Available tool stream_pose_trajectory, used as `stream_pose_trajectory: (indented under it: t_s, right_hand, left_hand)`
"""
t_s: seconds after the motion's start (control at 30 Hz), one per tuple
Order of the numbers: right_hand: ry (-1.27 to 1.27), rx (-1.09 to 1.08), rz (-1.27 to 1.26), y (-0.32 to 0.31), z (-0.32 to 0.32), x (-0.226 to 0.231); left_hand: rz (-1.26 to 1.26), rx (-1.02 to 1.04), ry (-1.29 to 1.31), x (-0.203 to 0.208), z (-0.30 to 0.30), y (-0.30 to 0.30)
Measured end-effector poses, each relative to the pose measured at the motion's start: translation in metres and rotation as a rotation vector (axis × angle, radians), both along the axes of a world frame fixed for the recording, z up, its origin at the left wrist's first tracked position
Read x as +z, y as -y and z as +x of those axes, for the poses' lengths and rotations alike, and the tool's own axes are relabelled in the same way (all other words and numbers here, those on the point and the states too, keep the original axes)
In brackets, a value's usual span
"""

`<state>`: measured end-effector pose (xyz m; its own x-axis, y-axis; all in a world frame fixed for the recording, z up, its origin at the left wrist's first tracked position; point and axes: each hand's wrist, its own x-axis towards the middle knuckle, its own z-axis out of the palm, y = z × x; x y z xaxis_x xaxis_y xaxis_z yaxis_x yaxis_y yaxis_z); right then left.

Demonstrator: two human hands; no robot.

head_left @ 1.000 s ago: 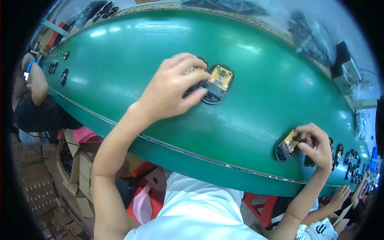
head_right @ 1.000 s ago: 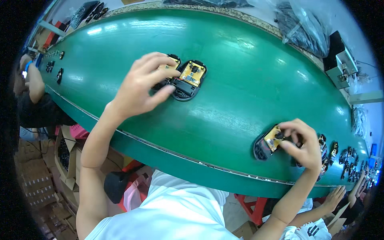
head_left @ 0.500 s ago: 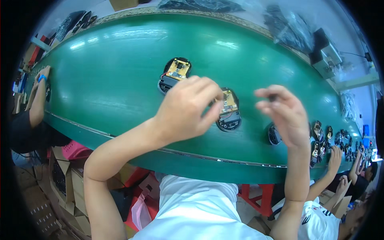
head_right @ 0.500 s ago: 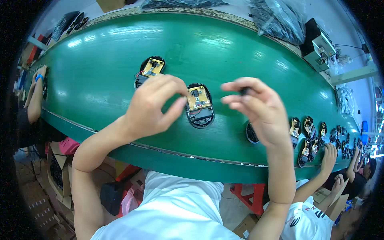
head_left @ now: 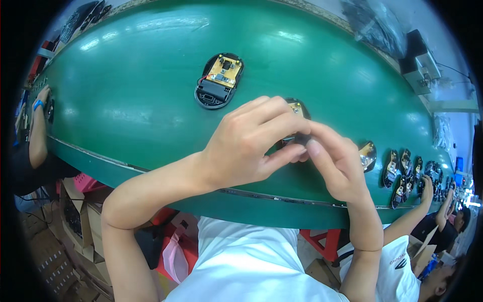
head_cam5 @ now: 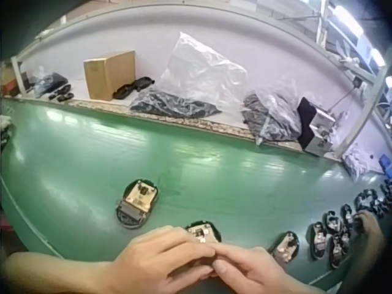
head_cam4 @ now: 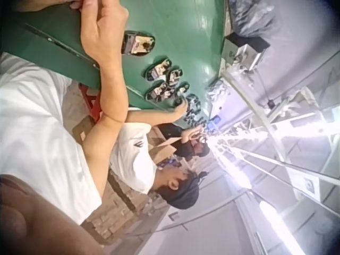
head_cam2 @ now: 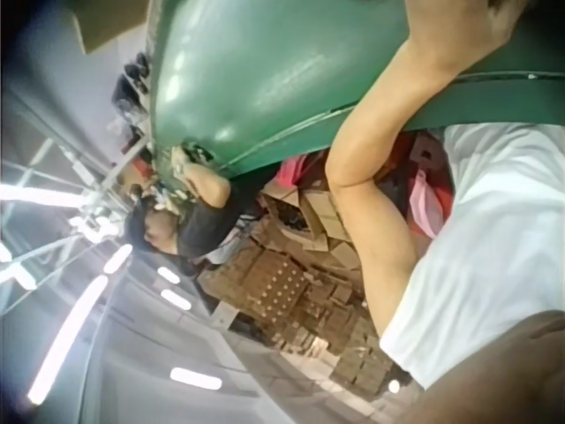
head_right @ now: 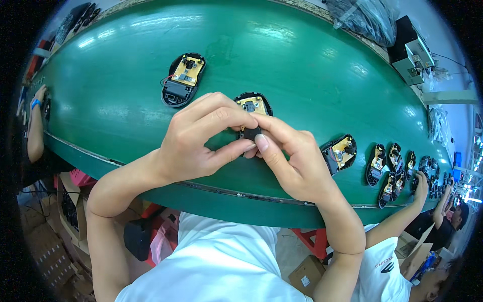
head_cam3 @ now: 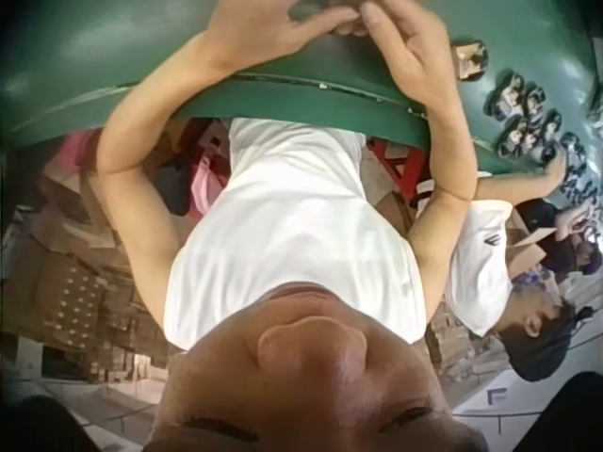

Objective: Assembling small electronic devices by placing internal components into plastic housings on a production line

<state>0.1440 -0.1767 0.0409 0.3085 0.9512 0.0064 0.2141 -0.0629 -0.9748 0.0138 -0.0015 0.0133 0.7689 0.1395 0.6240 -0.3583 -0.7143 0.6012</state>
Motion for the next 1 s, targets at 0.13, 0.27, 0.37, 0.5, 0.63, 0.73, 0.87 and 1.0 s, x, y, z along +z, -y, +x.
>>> stream_pose_trajectory:
  t_s: [0.13, 0.27, 0.37, 0.5, 0.63, 0.73, 0.87, 1.0]
  right_hand:
    - [-0.183, -0.019, -0.014, 0.003, 0.002, -0.002]
    - [-0.351, -0.087, -0.01, 0.004, 0.004, -0.005]
    - [-0.418, -0.158, 0.029, 0.001, 0.001, -0.005]
    - [0.039, -0.293, 0.09, 0.003, 0.012, -0.006]
    - [0.163, -0.335, 0.016, 0.002, 0.031, -0.007]
    - [0.099, -0.409, 0.051, -0.003, 0.031, -0.01]
    - [0.424, -0.317, 0.048, -0.005, 0.037, -0.019]
    - [0.544, -0.239, 0.119, -0.01, 0.029, -0.019]
  left_hand:
    - [-0.077, 0.015, -0.028, 0.002, -0.003, 0.005]
    - [-0.093, -0.026, 0.036, -0.009, -0.002, 0.006]
    - [-0.059, -0.034, 0.066, -0.008, 0.0, 0.003]
    - [-0.016, 0.028, 0.018, -0.002, 0.004, -0.003]
    - [0.025, 0.188, -0.143, -0.014, 0.012, -0.012]
    - [0.088, 0.162, -0.161, -0.019, 0.015, -0.01]
    - [0.1, 0.146, -0.197, -0.022, 0.021, -0.007]
    - [0.112, 0.134, -0.183, -0.024, 0.024, -0.004]
